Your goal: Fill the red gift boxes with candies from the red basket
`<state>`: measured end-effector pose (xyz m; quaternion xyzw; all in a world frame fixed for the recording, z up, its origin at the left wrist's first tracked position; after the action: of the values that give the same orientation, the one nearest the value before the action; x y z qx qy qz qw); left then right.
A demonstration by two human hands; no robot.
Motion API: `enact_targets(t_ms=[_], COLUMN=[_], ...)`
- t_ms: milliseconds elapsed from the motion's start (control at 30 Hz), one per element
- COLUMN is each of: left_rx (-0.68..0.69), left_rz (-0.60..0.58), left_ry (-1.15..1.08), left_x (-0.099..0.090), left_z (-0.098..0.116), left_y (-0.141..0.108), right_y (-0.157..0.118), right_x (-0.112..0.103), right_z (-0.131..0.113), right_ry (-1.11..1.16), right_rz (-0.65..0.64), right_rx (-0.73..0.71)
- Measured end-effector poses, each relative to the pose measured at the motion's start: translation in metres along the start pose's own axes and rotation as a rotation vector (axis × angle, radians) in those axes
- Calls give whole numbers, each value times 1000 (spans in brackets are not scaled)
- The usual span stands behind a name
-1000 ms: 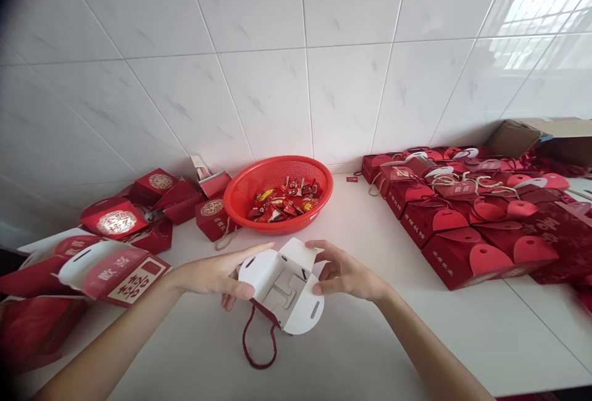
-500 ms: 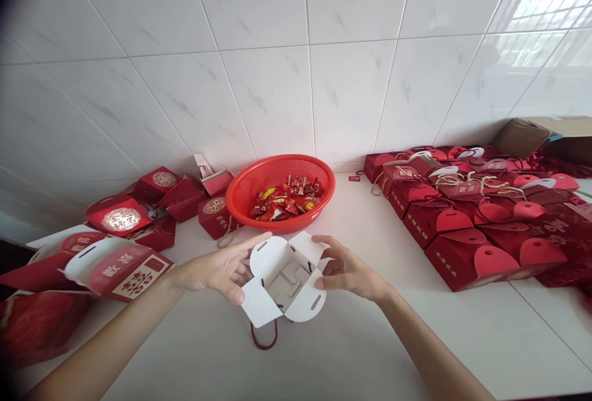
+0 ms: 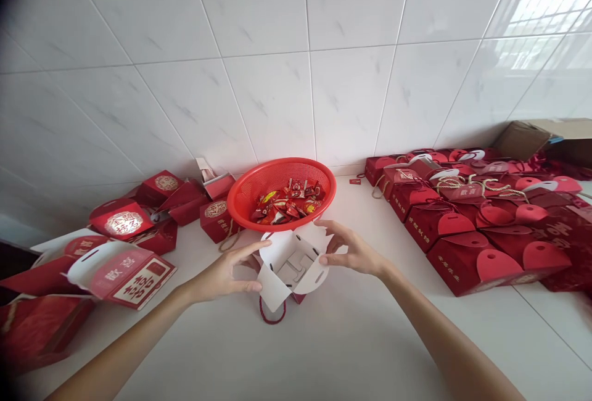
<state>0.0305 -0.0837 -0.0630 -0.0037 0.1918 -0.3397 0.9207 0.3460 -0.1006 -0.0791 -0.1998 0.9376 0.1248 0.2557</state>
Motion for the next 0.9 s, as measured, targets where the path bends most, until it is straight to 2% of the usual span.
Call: enact_targets(t_ms=[133,233,300,367,433,500,567,633,733,833,900], left_rx=[-1,41,67,85,102,108,64,-31,-168,-276,-326], left_rz=[-36,-53,-46,-5,71,156,187,114,-156,-299,-284], left_ry=[101,157,168,163,189,262,344,419,517,577,586], left_x=[-7,-13,-18,-25,-35,-48,-59,-67,-68,-65,-66], left_z=[11,22,31,41,51,59,63,62,53,41,32], left_y=[-2,1,4,9,17,30,46,66,97,122,136], right_y=[7,17,26,38,50,62,75,89,110,128,139], right_x=[-14,-23,-27,-29,-31,-32,-33,-31,-26,-18,-14], right_z=[-12,-17,-21,-27,-36,-45,-53,-57,-53,-38,-27], right_ry=[-131,-313,-520,-742,-908,-975,-958,-904,-811,-694,-639], right_rz=[168,400,476,452,396,342,256,146,32,10,-9], right_rx=[31,215,369,459,468,421,314,161,-39,-79,-55])
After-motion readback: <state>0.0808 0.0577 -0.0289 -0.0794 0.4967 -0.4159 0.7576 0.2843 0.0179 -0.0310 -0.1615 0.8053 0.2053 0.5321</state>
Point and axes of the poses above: each hand's wrist, its own y-axis towards the middle knuckle, its own x-axis out of the palm, z = x × y, the point moved 2 cm from there along y, towards the middle knuckle, and after that the axes turned 14 degrees about -y, right-handed, at the moved point
